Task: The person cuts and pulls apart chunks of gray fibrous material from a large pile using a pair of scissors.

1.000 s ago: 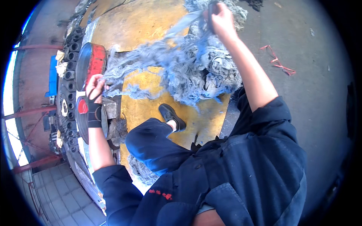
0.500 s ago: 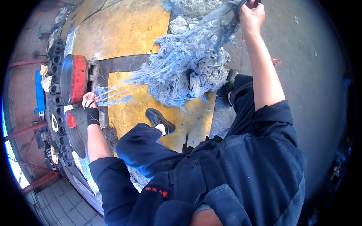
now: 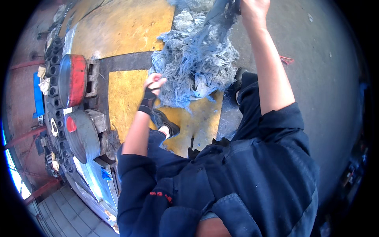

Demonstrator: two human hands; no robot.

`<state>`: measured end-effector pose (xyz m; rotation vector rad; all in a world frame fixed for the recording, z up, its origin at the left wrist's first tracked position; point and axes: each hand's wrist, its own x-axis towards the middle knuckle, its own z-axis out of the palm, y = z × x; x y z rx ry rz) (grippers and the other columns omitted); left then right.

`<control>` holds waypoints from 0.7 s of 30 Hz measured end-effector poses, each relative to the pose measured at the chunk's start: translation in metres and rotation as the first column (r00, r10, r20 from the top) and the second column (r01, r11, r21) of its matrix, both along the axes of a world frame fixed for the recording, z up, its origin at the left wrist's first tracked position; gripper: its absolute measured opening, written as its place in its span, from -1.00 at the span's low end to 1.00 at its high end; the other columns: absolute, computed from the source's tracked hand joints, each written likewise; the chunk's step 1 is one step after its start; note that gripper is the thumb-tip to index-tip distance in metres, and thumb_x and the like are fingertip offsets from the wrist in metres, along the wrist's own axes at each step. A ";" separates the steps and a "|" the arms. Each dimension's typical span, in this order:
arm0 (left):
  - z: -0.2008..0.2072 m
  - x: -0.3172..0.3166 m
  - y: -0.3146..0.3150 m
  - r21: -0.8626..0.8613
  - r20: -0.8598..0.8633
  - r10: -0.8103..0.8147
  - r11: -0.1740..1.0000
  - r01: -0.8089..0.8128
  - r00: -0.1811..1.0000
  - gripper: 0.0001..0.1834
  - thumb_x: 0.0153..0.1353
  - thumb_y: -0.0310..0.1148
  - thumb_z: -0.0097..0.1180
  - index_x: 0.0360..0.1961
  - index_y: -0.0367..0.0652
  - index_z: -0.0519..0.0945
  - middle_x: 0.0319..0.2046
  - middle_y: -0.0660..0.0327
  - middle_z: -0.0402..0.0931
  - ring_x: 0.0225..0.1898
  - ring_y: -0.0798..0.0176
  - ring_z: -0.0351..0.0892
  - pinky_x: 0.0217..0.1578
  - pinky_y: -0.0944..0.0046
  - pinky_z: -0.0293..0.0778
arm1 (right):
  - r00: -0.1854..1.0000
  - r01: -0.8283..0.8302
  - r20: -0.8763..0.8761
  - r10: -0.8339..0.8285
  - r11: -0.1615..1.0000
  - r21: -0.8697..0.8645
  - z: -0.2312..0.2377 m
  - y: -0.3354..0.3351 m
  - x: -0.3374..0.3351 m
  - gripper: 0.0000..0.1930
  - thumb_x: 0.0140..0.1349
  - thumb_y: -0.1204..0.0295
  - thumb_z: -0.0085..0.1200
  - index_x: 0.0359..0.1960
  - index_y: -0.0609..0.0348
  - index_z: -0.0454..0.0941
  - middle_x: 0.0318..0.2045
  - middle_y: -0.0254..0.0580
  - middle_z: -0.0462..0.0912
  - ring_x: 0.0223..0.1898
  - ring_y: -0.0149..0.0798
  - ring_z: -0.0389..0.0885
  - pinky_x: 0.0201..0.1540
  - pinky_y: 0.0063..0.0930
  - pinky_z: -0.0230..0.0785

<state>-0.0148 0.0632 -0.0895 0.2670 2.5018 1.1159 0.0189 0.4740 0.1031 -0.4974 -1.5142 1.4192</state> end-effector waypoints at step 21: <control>0.156 -0.019 0.169 0.493 0.133 -0.322 0.842 0.219 0.937 -0.65 0.23 -0.22 0.07 -0.15 -0.33 0.52 -0.41 0.19 0.54 -0.39 0.35 0.51 -0.31 0.39 0.44 | 0.959 -0.280 -0.057 0.276 0.958 -0.069 0.019 -0.009 -0.004 -0.80 -0.16 0.50 0.19 -0.47 0.15 0.43 -0.62 -0.45 0.41 -0.57 -0.52 0.34 -0.49 -0.58 0.22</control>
